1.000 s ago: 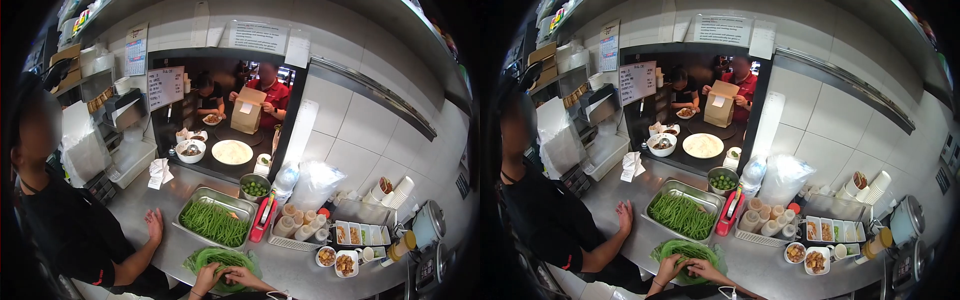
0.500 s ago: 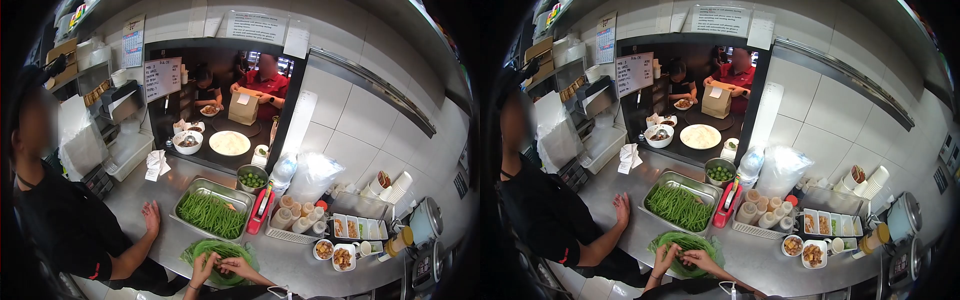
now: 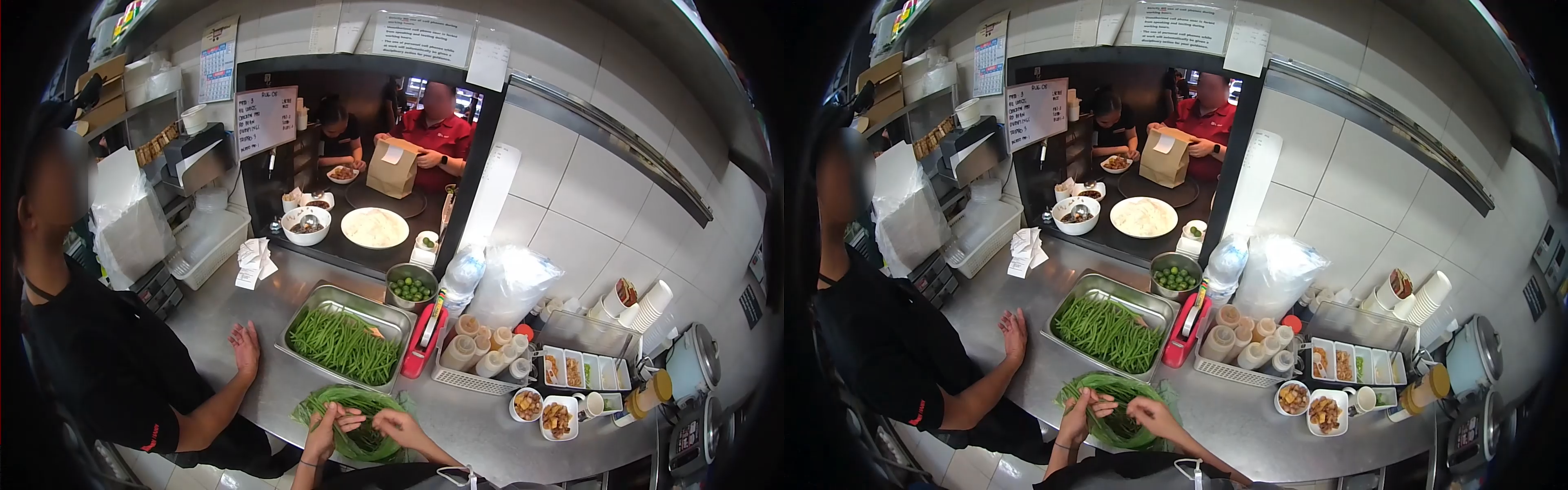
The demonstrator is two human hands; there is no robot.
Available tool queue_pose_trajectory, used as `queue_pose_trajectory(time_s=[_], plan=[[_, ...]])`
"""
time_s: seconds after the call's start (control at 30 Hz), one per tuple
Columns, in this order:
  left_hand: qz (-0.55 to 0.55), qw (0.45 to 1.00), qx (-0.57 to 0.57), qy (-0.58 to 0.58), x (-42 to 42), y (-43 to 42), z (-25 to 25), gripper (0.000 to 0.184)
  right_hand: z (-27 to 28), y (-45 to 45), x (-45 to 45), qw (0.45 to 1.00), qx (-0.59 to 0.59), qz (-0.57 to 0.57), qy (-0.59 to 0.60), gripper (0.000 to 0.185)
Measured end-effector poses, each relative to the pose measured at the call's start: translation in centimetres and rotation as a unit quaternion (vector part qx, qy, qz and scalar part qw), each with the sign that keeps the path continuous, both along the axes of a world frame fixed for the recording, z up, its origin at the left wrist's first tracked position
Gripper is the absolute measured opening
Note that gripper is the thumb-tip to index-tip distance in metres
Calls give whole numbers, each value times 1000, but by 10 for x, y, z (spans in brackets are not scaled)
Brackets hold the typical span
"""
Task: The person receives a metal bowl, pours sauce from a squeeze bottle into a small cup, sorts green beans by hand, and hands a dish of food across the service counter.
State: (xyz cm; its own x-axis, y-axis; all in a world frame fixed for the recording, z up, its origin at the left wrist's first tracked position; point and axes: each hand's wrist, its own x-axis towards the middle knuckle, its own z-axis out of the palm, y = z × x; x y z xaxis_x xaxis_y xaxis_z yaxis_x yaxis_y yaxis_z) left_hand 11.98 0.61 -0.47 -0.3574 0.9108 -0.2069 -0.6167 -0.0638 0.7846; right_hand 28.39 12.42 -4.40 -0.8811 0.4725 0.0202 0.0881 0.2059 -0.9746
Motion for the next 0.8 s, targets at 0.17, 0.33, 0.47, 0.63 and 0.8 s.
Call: queue_pose_trajectory(time_s=[0.17, 0.33, 0.47, 0.63, 0.8], plan=[[-38, 992, 37, -113, 15, 10, -6, 30, -7, 13, -10, 782, -549, -64, 288, 14], [5, 986, 56, -156, -5, 6, -21, 29, -15, 36, 8, 888, -398, -89, 214, 14], [-15, 994, 59, -87, -3, 15, -13, 30, -15, 16, 10, 987, 149, 15, -55, 30], [-86, 988, -21, 124, -33, 93, 11, 19, -16, -16, 7, 934, 326, -34, -143, 49], [-42, 692, -127, 709, -71, 182, -40, 79, 1, -22, 12, 952, 268, -49, -142, 48]])
